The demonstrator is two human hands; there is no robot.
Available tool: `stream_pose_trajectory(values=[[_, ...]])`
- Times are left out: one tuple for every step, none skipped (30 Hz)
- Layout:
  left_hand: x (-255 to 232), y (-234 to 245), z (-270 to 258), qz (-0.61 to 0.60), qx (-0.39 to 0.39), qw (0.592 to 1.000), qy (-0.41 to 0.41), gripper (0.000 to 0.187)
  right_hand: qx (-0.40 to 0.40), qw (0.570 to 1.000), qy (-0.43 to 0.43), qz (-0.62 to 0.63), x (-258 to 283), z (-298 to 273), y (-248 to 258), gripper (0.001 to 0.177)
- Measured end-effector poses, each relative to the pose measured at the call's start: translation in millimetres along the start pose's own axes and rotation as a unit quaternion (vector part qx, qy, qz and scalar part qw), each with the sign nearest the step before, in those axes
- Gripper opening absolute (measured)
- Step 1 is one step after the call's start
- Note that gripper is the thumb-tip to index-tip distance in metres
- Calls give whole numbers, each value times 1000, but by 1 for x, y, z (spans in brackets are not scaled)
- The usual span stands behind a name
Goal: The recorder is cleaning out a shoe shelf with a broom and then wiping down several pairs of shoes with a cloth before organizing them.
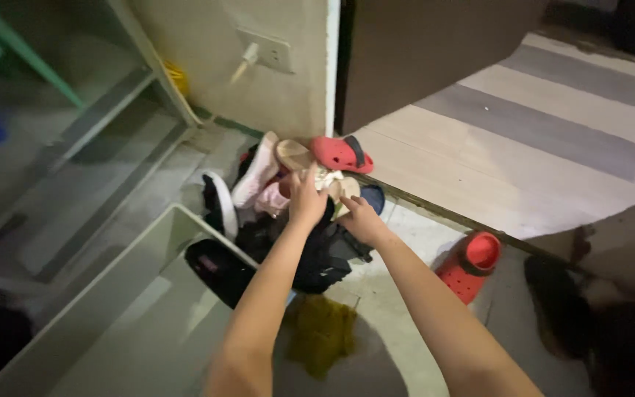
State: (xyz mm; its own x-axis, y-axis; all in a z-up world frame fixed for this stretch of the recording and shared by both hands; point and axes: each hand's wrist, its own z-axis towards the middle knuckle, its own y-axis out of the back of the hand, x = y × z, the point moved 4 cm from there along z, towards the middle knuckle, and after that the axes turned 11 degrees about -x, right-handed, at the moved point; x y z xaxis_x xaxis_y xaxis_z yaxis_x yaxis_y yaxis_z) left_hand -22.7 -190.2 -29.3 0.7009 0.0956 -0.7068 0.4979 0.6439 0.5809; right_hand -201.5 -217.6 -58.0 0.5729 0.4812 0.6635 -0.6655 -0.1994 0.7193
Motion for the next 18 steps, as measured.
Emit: stream_pose_trajectory(values=[[-4, -17, 11, -2, 4, 1000, 3, 66, 2, 1000, -5, -2, -14, 6, 3, 64], [-9, -31, 23, 4, -8, 1000, 4, 70, -2, 1000, -3, 11, -26, 11, 8, 64], [-12, -45, 36, 11, -22, 1000, 4, 75, -8, 1000, 1, 26, -37, 19, 11, 65], [-21, -52, 43, 10, -20, 1000, 5, 75, -7, 1000, -1, 25, -49, 22, 16, 65], [-27, -58, 51, 28, -9, 999, 14, 75, -29, 999, 4, 38, -59, 25, 22, 63], [-34, -64, 58, 45, 1, 999, 24, 74, -52, 997, 10, 51, -69, 28, 27, 61], [-22, -80, 61, 46, 5, 999, 24, 74, -52, 997, 6, 52, -70, 32, 35, 61], [-9, -94, 63, 42, 1, 999, 23, 71, -46, 998, -15, 51, -73, 35, 41, 58], [2, -108, 64, 37, -2, 999, 22, 67, -41, 997, -36, 49, -76, 38, 48, 55], [-4, -111, 62, 38, 3, 999, 22, 67, -41, 997, -40, 51, -81, 39, 54, 55], [-8, -111, 61, 31, -15, 999, 39, 56, -40, 995, -78, 52, -88, 41, 58, 55], [-12, -110, 59, 24, -32, 998, 56, 46, -39, 991, -116, 54, -93, 41, 61, 55], [-10, -116, 57, 24, -32, 998, 57, 46, -39, 991, -116, 54, -96, 41, 63, 55], [-6, -119, 54, 3, -42, 995, 88, 39, -35, 988, -126, 79, -98, 40, 64, 55], [-2, -122, 51, -20, -54, 991, 119, 33, -30, 985, -134, 103, -100, 40, 65, 55], [-5, -124, 49, -21, -55, 991, 120, 33, -30, 985, -132, 102, -107, 41, 62, 55], [-11, -122, 45, -45, -96, 990, 93, 36, -48, 980, -137, 137, -114, 40, 62, 56], [-17, -120, 42, -68, -135, 986, 65, 40, -66, 972, -142, 173, -121, 38, 61, 56]])
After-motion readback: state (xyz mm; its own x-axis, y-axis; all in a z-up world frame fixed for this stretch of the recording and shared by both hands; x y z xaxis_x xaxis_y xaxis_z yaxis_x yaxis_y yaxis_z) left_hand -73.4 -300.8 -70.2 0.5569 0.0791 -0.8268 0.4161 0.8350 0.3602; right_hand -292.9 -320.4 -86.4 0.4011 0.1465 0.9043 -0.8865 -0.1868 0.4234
